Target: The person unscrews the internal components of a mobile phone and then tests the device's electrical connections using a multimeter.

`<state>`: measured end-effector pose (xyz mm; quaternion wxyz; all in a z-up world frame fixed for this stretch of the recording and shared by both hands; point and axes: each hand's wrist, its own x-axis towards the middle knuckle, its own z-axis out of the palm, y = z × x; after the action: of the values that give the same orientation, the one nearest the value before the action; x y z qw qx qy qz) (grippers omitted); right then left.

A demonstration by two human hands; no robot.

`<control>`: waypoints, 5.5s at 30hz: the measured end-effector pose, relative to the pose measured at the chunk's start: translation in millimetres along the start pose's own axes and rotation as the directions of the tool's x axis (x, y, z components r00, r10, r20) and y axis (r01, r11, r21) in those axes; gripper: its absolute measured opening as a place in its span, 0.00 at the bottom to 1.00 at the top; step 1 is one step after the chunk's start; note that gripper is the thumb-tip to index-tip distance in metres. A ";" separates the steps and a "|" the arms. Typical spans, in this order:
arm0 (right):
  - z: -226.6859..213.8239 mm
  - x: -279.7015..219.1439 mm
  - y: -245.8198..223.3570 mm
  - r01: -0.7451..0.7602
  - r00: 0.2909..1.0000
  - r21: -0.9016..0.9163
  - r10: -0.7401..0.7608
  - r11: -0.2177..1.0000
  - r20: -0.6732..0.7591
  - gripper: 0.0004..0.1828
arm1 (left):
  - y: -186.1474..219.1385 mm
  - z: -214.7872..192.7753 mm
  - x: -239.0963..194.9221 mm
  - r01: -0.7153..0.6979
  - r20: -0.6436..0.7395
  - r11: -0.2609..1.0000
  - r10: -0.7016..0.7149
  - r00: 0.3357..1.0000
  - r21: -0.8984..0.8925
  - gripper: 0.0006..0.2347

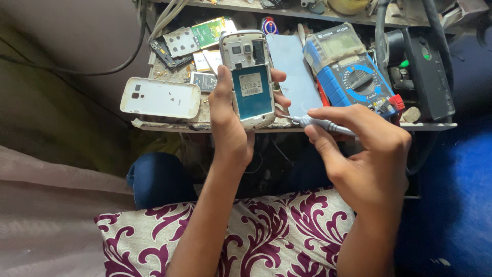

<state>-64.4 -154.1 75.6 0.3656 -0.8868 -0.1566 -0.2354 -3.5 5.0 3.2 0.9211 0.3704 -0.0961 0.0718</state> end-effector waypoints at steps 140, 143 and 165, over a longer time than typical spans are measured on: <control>24.2 -2.5 -13.2 -0.492 0.870 0.173 0.491 0.853 0.052 0.10 | -8.0 -30.5 -2.2 0.082 -0.006 0.920 -0.091 0.996 -0.383 0.22; 26.0 -7.2 -24.7 -0.499 0.866 0.066 0.500 0.864 0.012 0.09 | -12.8 -29.3 -4.4 0.034 -0.005 0.945 -0.037 0.999 -0.326 0.21; 12.8 13.5 3.9 0.029 0.936 -0.070 -0.003 0.997 0.352 0.11 | -44.6 -42.0 -13.5 -0.002 -0.024 0.993 0.000 1.000 -0.116 0.18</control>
<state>-47.4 -146.1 72.6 0.2965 -0.9263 -0.2178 -0.0819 -2.4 1.6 -59.5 0.9421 0.3154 -0.0895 0.0709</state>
